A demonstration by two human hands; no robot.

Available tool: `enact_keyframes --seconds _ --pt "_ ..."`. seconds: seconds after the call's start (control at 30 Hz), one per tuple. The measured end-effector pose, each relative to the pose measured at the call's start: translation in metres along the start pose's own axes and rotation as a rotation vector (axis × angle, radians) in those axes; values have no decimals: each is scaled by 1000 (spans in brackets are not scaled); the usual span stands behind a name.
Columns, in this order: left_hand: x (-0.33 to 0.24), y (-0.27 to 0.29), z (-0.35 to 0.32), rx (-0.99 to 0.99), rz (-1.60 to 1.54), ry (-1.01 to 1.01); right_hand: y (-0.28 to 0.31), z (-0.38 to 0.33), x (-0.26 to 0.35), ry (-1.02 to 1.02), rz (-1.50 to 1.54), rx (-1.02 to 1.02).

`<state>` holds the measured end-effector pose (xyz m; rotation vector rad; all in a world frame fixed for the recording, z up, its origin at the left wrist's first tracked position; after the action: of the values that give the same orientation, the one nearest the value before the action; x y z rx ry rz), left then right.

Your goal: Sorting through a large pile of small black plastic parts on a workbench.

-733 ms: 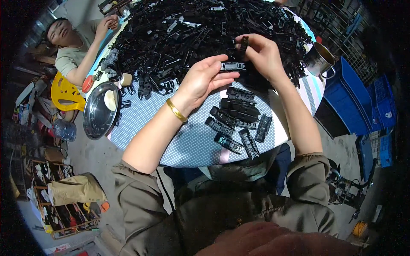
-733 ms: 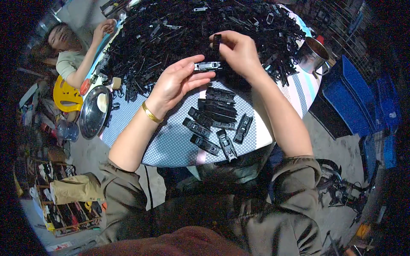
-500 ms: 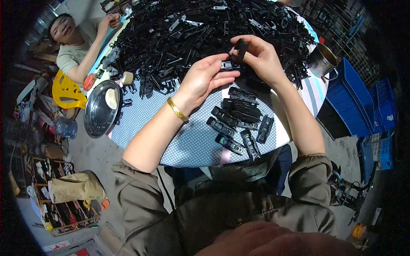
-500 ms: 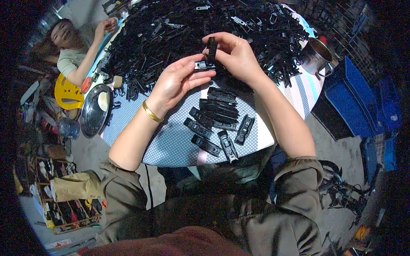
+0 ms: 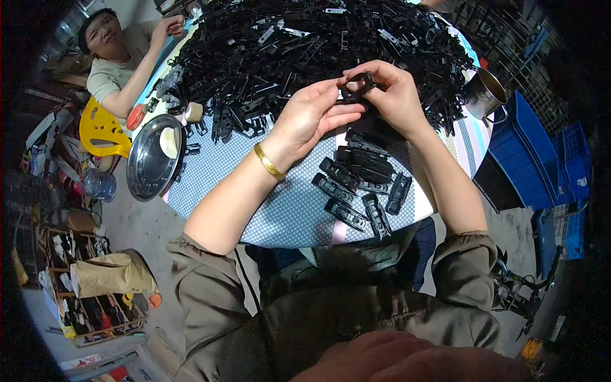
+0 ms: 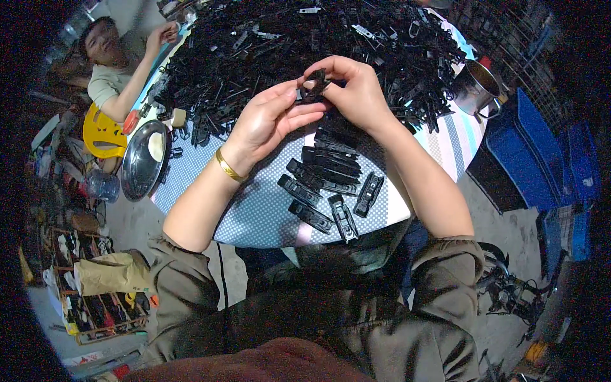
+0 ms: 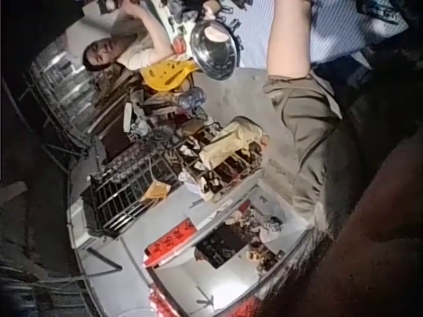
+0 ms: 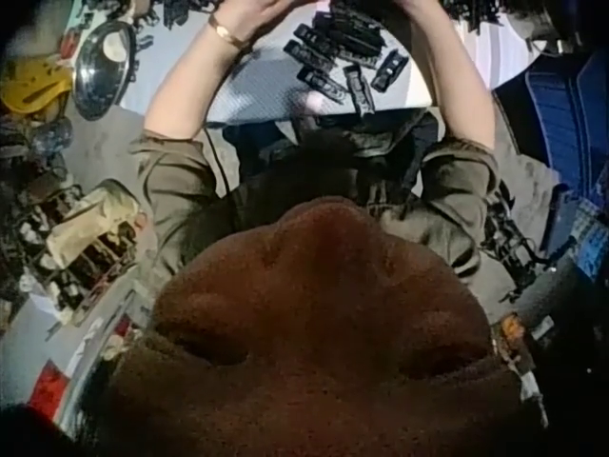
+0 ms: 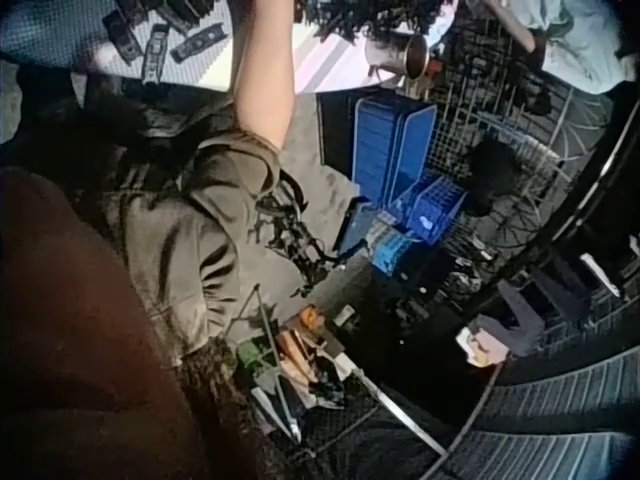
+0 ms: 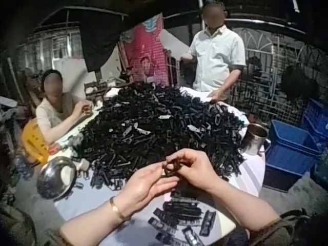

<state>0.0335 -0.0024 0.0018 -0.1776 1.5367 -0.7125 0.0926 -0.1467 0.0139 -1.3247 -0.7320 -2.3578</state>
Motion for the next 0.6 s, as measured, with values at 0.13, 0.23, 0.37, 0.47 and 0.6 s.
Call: enact_keyframes --seconds 0.13,0.23,0.37,0.47,0.6 --pt "-1 -3 0 -2 38 -32 -7 -5 7 17 -117 -75" --pt "-2 -2 0 -18 109 -54 -3 -4 5 42 -202 -22" --pt "-8 3 -2 -132 161 -117 12 -1 16 -135 133 111" --pt "-14 5 1 -193 264 -149 28 0 7 -187 504 122" --pt "-14 0 -3 -67 328 -179 9 -4 9 -266 130 242"
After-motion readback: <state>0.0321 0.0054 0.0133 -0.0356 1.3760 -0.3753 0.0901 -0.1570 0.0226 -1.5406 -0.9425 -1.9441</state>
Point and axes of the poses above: each hand's wrist, its own z-axis towards the middle knuckle, its own y-axis out of the back of the hand, x = y × z, the point moved 2 cm from there along z, towards the middle knuckle, and after that the axes turned 6 degrees about x, right-handed, at the moved point
